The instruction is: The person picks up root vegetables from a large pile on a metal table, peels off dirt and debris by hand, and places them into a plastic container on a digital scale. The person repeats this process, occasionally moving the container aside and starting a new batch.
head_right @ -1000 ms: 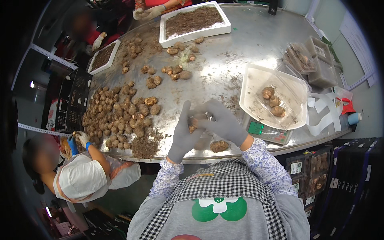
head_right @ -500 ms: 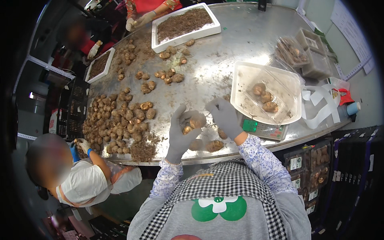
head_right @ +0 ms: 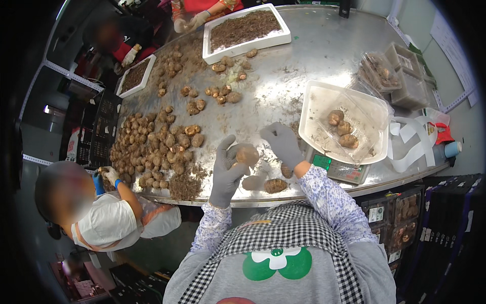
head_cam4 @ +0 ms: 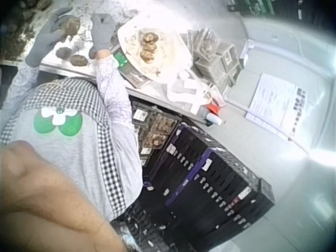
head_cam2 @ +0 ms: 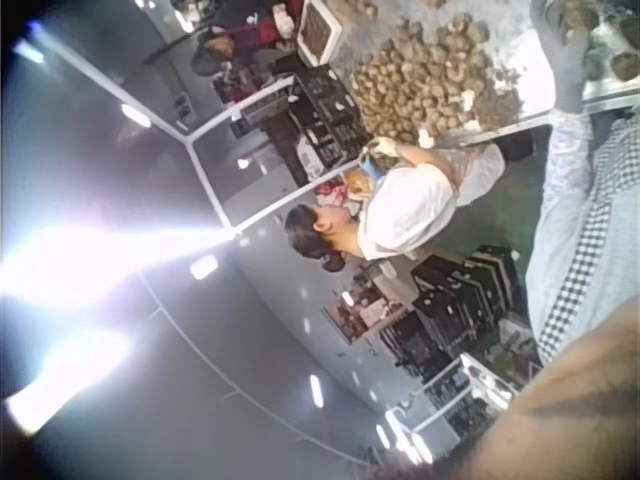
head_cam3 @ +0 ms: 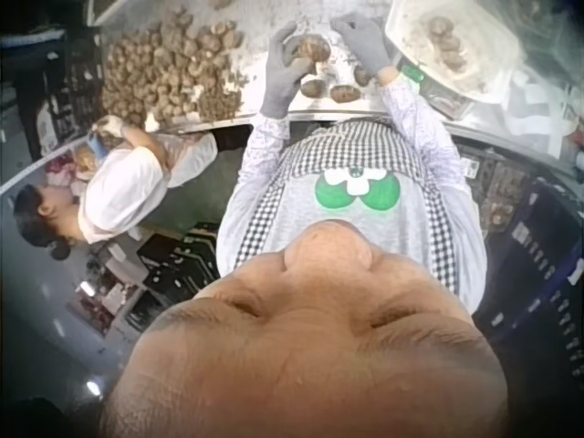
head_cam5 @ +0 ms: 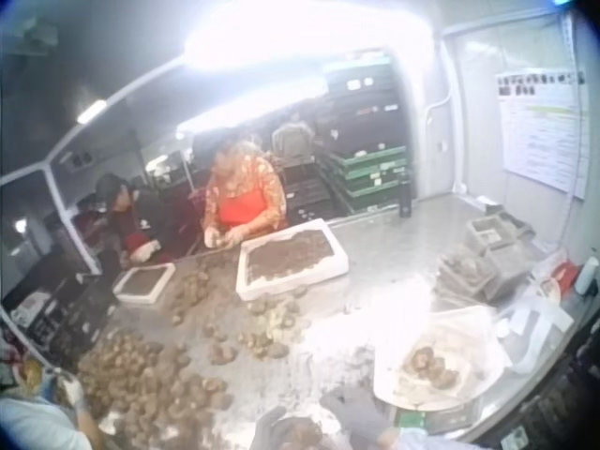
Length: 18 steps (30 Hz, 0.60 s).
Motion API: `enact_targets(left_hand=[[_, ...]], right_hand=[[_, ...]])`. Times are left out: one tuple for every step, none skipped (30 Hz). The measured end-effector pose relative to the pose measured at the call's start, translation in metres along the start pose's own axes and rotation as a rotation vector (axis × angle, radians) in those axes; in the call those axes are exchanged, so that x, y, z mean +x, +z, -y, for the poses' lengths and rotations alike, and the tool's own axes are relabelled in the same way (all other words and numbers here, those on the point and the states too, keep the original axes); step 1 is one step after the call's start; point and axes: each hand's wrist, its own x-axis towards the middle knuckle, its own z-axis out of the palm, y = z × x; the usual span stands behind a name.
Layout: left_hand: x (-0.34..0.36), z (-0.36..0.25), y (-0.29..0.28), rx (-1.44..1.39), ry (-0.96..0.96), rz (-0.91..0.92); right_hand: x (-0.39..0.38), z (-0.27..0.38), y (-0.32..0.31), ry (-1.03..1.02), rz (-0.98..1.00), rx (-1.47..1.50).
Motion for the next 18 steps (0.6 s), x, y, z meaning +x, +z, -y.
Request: enact_targets(left_hand=[[0.002, 0.004, 0.000, -0.112, -0.033, 0.022], [0.005, 0.010, -0.001, -0.217, -0.061, 0.035], [0.010, 0.011, 0.002, -0.330, -0.095, 0.060], [0.011, 0.007, 0.008, -0.283, -0.124, 0.104], [0.014, 0.007, 0.012, -0.168, -0.071, 0.130], [0.017, 0.010, 0.019, -0.056, -0.020, 0.161], [0.020, 0.012, 0.026, 0.056, 0.032, 0.194], [0.024, 0.012, 0.031, -0.011, 0.007, 0.164], [0.028, 0.012, 0.036, -0.077, -0.019, 0.135], [0.032, 0.011, 0.042, -0.143, -0.046, 0.106], [0.035, 0.011, 0.047, -0.209, -0.070, 0.078], [0.036, 0.010, 0.051, -0.176, -0.054, 0.044], [0.037, 0.007, 0.053, -0.142, -0.037, 0.009], [0.038, 0.006, 0.054, -0.106, -0.017, -0.028], [0.040, 0.008, 0.053, -0.078, -0.026, -0.025], [0.040, 0.012, 0.050, -0.047, -0.032, -0.029], [0.040, 0.016, 0.047, -0.015, -0.041, -0.030], [0.039, 0.018, 0.047, -0.035, -0.056, -0.035]], right_hand=[[0.003, -0.011, -0.001, 0.063, -0.057, -0.031], [0.004, -0.025, -0.004, 0.005, 0.000, -0.216], [0.002, -0.030, -0.004, -0.024, 0.030, -0.272], [-0.002, -0.033, -0.006, -0.051, 0.059, -0.328], [-0.006, -0.040, -0.006, -0.076, 0.088, -0.384], [-0.007, -0.054, -0.005, -0.305, 0.066, -0.339], [-0.008, -0.064, -0.007, -0.363, -0.003, -0.312], [-0.009, -0.059, -0.006, -0.424, -0.072, -0.282], [-0.011, -0.052, -0.008, -0.485, -0.141, -0.253], [-0.018, -0.045, -0.016, -0.394, -0.113, -0.185], [-0.023, -0.039, -0.024, -0.320, -0.070, -0.120], [-0.028, -0.035, -0.031, -0.242, -0.026, -0.054], [-0.035, -0.029, -0.038, -0.164, 0.019, 0.013], [-0.043, -0.011, -0.041, -0.043, 0.002, 0.238], [-0.046, 0.006, -0.046, -0.072, 0.020, 0.179], [-0.048, 0.021, -0.049, -0.103, 0.044, 0.124], [-0.049, 0.028, -0.050, -0.131, 0.065, 0.070], [-0.048, 0.026, -0.049, -0.051, 0.095, -0.030]])
